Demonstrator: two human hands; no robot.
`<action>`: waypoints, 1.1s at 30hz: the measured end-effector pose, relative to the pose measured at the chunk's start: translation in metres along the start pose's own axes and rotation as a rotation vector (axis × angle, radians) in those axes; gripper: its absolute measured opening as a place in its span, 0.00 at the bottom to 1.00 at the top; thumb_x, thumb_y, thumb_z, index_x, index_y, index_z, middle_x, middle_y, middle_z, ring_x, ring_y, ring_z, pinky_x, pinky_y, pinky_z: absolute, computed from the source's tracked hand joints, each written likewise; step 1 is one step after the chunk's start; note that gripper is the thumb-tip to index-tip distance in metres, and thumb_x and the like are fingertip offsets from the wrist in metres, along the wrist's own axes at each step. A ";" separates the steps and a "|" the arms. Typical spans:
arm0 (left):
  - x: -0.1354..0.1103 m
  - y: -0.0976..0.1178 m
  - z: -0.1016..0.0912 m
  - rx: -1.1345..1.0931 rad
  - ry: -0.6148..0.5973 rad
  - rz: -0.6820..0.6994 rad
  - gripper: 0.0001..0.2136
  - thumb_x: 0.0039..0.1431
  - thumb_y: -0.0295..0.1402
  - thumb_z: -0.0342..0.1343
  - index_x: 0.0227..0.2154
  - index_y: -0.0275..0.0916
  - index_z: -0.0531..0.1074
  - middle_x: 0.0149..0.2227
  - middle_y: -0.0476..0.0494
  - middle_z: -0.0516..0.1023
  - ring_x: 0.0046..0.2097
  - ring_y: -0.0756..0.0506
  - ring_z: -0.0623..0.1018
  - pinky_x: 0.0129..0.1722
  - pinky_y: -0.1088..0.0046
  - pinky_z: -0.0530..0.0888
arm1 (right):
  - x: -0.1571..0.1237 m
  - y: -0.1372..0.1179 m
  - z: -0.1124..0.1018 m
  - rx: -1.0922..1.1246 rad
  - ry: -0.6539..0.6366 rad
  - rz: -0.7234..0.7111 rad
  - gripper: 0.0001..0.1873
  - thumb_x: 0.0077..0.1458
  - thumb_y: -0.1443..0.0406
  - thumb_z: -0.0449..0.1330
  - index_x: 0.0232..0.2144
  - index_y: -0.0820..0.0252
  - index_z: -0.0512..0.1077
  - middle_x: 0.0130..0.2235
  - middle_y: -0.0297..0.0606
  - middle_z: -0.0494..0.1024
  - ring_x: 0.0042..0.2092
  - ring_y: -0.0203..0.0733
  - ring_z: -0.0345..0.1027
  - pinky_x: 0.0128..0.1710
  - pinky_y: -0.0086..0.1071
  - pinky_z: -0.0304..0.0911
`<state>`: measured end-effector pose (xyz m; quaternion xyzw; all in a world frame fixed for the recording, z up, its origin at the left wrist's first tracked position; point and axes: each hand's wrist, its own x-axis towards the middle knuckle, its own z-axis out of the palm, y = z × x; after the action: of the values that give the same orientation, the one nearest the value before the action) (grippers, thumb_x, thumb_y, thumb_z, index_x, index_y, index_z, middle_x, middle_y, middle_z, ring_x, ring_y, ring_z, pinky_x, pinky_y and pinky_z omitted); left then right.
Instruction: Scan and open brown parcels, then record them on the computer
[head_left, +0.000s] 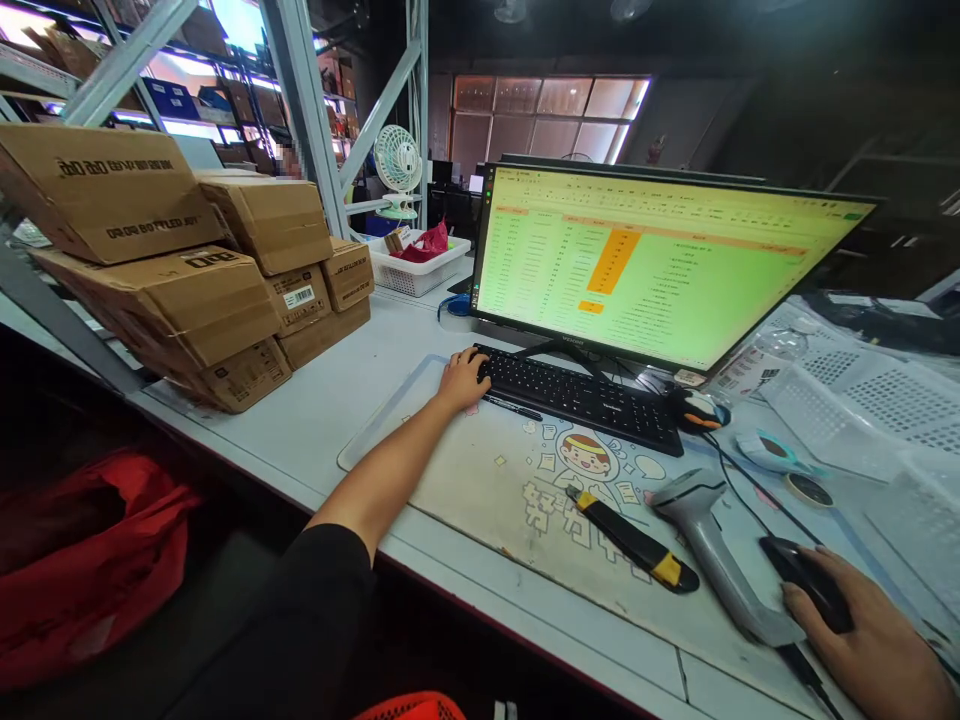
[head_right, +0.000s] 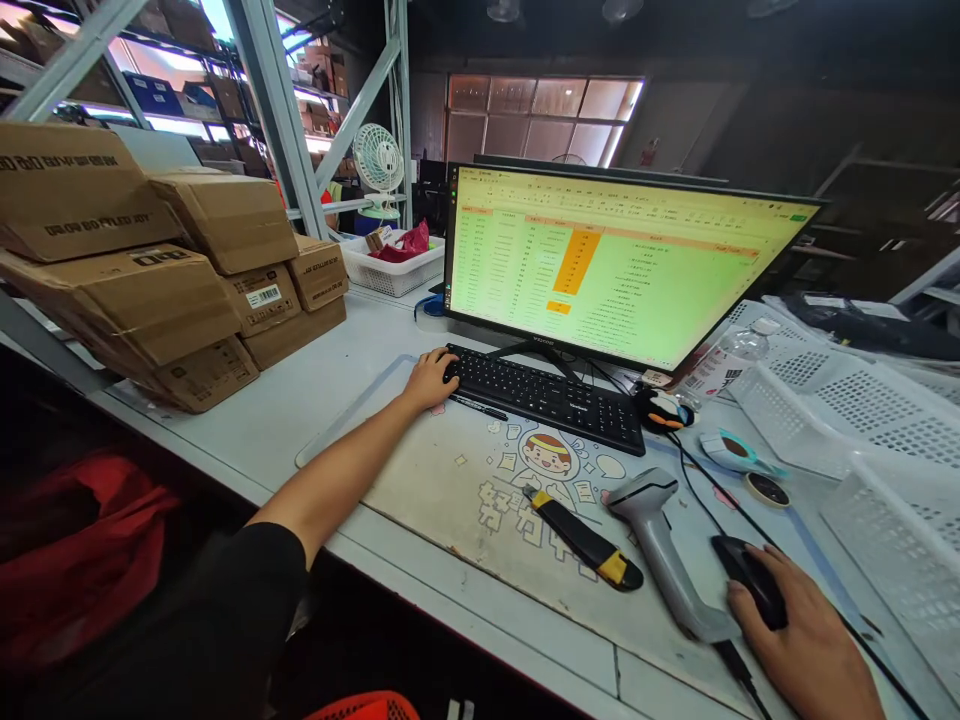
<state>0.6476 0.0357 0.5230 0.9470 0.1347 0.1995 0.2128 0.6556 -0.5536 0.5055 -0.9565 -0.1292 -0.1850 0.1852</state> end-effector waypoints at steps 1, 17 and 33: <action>-0.001 0.002 0.000 0.014 -0.005 -0.006 0.19 0.67 0.36 0.58 0.59 0.45 0.76 0.73 0.42 0.65 0.70 0.33 0.65 0.66 0.52 0.71 | 0.000 0.002 0.001 0.008 0.009 -0.003 0.41 0.51 0.38 0.52 0.52 0.62 0.74 0.59 0.60 0.79 0.62 0.73 0.73 0.66 0.67 0.65; -0.010 0.020 -0.001 0.161 0.001 0.123 0.17 0.71 0.31 0.51 0.58 0.39 0.78 0.67 0.38 0.72 0.66 0.36 0.69 0.65 0.57 0.70 | 0.001 0.015 0.004 0.063 0.028 -0.050 0.37 0.52 0.38 0.54 0.51 0.55 0.79 0.58 0.53 0.81 0.59 0.69 0.77 0.58 0.67 0.73; -0.013 0.028 0.001 0.185 -0.023 0.145 0.16 0.72 0.33 0.51 0.56 0.39 0.78 0.64 0.37 0.74 0.64 0.36 0.71 0.63 0.57 0.71 | 0.002 0.031 0.011 0.069 0.070 -0.121 0.34 0.53 0.40 0.56 0.50 0.55 0.80 0.57 0.52 0.82 0.58 0.68 0.78 0.62 0.66 0.70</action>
<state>0.6417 0.0071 0.5307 0.9721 0.0811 0.1903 0.1109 0.6707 -0.5767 0.4873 -0.9329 -0.1862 -0.2248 0.2108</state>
